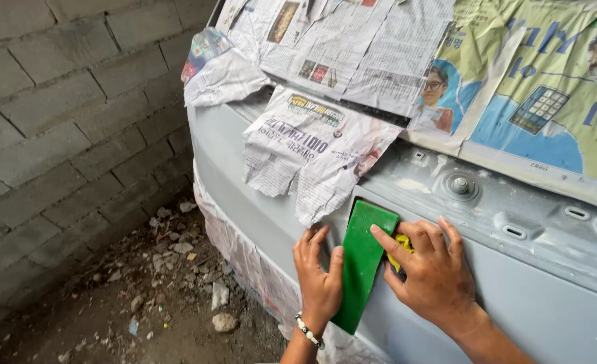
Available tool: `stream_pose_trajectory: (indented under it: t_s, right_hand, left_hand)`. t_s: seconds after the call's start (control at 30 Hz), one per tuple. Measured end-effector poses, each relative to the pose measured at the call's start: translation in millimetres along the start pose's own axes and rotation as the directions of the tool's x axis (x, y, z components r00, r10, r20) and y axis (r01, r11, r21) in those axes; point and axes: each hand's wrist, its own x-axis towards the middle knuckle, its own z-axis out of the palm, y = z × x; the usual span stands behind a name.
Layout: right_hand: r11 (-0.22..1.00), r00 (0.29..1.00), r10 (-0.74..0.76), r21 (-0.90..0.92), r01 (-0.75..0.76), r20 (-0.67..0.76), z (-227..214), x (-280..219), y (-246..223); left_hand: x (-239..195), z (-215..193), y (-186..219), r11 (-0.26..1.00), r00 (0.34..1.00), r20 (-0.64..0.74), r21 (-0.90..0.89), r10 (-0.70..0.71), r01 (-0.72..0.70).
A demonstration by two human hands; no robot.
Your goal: The person sands the surface of a car bumper using a green sanding block and a yellow sponge. They repeatedly dip the sponge into a bucket of water and wipe the area while sanding. The bumper is partially covered with newspaper to protect adjacent areas.
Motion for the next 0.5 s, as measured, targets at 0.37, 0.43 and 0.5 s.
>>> stream_pose_trajectory:
  t_s: [0.37,0.43,0.5]
  right_hand:
    - [1.000,1.000,0.025,0.019,-0.025,-0.018,9,21,-1]
    - [1.000,1.000,-0.002,0.011,0.002,-0.015,12,29,-2]
    - [1.000,1.000,-0.004,0.008,0.004,-0.018,14,31,-1]
  left_hand:
    - [129,17,-1,0.852,0.946,0.074,0.418,0.315,-0.316]
    - [167,30,11,0.839,0.900,0.038,0.344,0.435,-0.420]
    - [202,48,22,0.858,0.906,0.048,0.302,0.421,-0.415]
